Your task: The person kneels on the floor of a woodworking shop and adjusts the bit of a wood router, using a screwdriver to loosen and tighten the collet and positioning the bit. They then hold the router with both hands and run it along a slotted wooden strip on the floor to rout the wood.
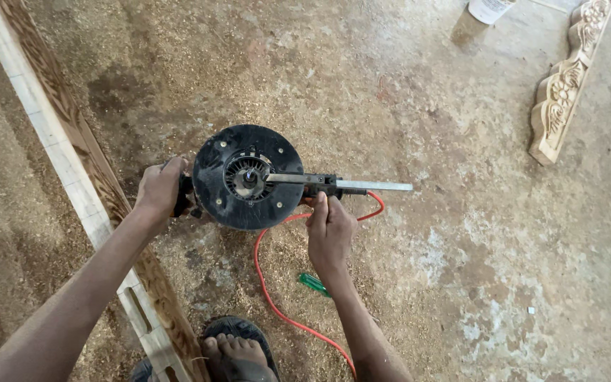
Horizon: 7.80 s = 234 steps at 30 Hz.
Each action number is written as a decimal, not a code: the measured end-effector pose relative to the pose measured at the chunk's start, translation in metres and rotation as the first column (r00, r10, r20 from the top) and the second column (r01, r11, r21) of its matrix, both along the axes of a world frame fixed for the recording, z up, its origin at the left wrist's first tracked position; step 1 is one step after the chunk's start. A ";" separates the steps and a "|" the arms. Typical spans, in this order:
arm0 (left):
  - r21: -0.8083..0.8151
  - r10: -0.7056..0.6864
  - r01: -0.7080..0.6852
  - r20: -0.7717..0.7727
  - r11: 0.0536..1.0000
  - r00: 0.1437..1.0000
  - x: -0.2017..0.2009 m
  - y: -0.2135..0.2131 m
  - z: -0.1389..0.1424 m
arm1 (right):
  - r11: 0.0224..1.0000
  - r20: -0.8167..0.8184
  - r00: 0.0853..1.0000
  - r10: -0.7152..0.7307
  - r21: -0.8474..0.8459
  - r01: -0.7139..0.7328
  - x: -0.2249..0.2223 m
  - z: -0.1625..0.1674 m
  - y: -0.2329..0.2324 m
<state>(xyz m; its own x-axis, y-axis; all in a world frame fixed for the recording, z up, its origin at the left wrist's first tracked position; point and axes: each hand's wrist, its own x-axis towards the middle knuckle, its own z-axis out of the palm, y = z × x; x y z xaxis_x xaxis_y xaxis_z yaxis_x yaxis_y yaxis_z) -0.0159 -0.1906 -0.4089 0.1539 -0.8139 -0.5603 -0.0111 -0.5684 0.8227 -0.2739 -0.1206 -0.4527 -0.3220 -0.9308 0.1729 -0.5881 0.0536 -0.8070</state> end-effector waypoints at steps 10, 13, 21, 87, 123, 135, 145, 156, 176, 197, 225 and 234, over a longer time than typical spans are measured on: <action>0.028 -0.077 0.073 0.164 0.997 0.983 0.006 0.001 -0.001 | 0.999 -0.097 0.995 0.001 -0.052 -0.007 0.004 0.003 0.004; -0.164 -0.003 0.083 0.434 0.983 0.901 0.010 0.003 0.006 | 0.998 -0.226 0.974 0.007 -0.065 -0.022 0.002 0.005 0.004; -0.504 0.143 0.117 0.447 0.856 0.883 -0.018 0.005 0.000 | 0.991 -0.310 0.950 -0.037 -0.134 -0.005 0.002 -0.010 -0.001; -0.538 0.078 0.487 0.722 0.688 0.688 -0.043 0.020 -0.001 | 0.798 0.700 0.386 0.601 -0.501 -0.335 -0.049 0.154 -0.097; -0.565 0.069 0.477 0.690 0.673 0.720 -0.039 0.025 -0.005 | 0.528 0.686 0.089 0.722 -0.463 -0.712 -0.099 0.131 -0.185; -0.551 0.058 0.455 0.678 0.700 0.732 -0.039 0.024 -0.004 | 0.725 0.732 0.247 0.634 -0.452 -0.520 -0.093 0.136 -0.163; -0.529 0.047 0.466 0.696 0.709 0.717 -0.039 0.024 -0.003 | 0.558 0.523 0.303 0.797 -0.444 -0.702 -0.054 0.161 -0.120; -0.497 0.007 0.471 0.693 0.729 0.721 -0.041 0.025 -0.002 | 0.450 0.703 0.076 0.707 -0.365 -0.815 -0.069 0.156 -0.146; -0.466 -0.164 0.773 0.802 0.431 0.575 -0.031 0.033 0.005 | 0.699 0.553 0.482 0.679 -0.288 -0.654 -0.027 0.162 -0.108; -0.509 -0.220 0.743 0.740 0.434 0.636 -0.016 0.033 0.006 | 0.753 0.632 0.456 0.626 -0.340 -0.563 -0.034 0.160 -0.115; -0.494 -0.198 0.712 0.735 0.499 0.649 -0.022 0.038 0.014 | 0.369 0.579 0.168 0.798 -0.248 -0.896 -0.058 0.175 -0.140; -0.493 -0.210 0.706 0.725 0.508 0.656 -0.024 0.037 0.008 | 0.589 0.514 0.369 0.774 -0.374 -0.716 -0.047 0.161 -0.126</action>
